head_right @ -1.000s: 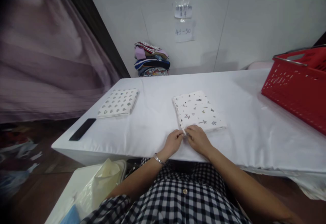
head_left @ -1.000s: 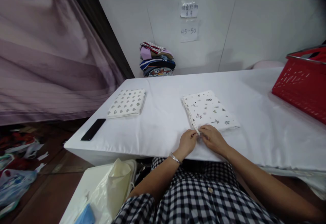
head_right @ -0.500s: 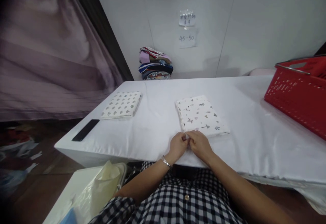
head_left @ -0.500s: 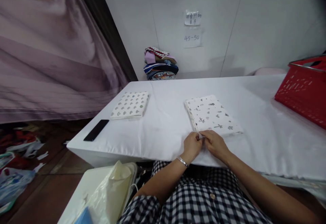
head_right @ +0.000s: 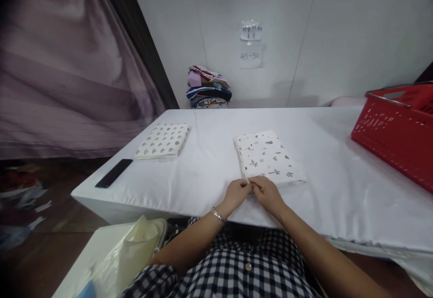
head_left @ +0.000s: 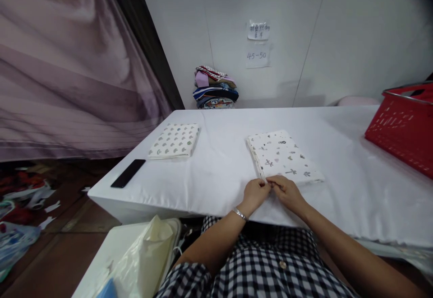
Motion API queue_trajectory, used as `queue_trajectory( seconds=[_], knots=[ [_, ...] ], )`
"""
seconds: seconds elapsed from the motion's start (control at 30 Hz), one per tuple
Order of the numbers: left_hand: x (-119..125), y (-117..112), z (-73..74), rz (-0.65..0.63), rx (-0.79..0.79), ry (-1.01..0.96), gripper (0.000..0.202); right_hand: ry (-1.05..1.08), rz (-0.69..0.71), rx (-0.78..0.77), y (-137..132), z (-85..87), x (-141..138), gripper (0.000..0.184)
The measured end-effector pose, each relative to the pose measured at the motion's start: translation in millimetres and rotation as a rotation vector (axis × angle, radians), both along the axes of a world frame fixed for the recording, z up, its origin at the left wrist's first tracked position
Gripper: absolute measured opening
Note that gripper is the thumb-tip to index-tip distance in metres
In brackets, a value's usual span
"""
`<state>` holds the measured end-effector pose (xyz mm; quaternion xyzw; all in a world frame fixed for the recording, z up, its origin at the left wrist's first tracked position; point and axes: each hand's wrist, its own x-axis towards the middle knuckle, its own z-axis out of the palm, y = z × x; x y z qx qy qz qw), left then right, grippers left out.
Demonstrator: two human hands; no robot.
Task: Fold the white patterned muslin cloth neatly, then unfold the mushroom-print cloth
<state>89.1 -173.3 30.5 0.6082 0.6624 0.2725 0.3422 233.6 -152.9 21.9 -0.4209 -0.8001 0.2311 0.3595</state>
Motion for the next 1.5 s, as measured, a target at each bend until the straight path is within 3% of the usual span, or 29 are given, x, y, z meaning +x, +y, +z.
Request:
queue_trajectory(
  seconds=[0.2, 0.33, 0.43, 0.57, 0.67, 0.83, 1.07, 1.17, 1.37, 1.5],
  knots=[
    [1, 5, 4.2, 0.049, -0.048, 0.001, 0.023, 0.039, 0.012, -0.038, 5, -1.8, 1, 0.031],
    [2, 5, 1.8, 0.077, -0.013, -0.02, 0.019, 0.085, -0.071, 0.056, 26, 1.2, 15, 0.032],
    [1, 5, -0.1, 0.072, 0.003, -0.048, 0.017, 0.0, -0.125, 0.104, 42, 2.6, 19, 0.035],
    [-3, 7, -1.9, 0.049, -0.023, -0.105, 0.019, -0.323, 0.019, 0.081, 45, -2.4, 8, 0.041],
    [-7, 12, -1.9, 0.016, -0.072, -0.129, 0.02, -0.467, 0.032, 0.079, 39, -7.5, -1, 0.042],
    [-8, 21, -0.2, 0.073, -0.147, -0.157, 0.013, -0.456, 0.04, 0.083, 35, -8.5, -2, 0.041],
    [-14, 30, -0.6, -0.009, -0.165, -0.109, 0.015, -0.401, 0.119, 0.077, 34, -8.4, -6, 0.04],
    [-21, 41, 3.3, 0.019, -0.154, -0.077, 0.021, -0.41, 0.103, 0.112, 32, -10.8, -8, 0.041],
    [-28, 82, 7.8, 0.214, -0.044, -0.02, 0.028, -0.458, 0.062, 0.213, 22, -16.4, -14, 0.042],
    [-26, 115, 7.7, 0.247, -0.056, 0.01, 0.047, -0.478, 0.078, 0.288, 6, -20.8, -24, 0.039]
  ],
)
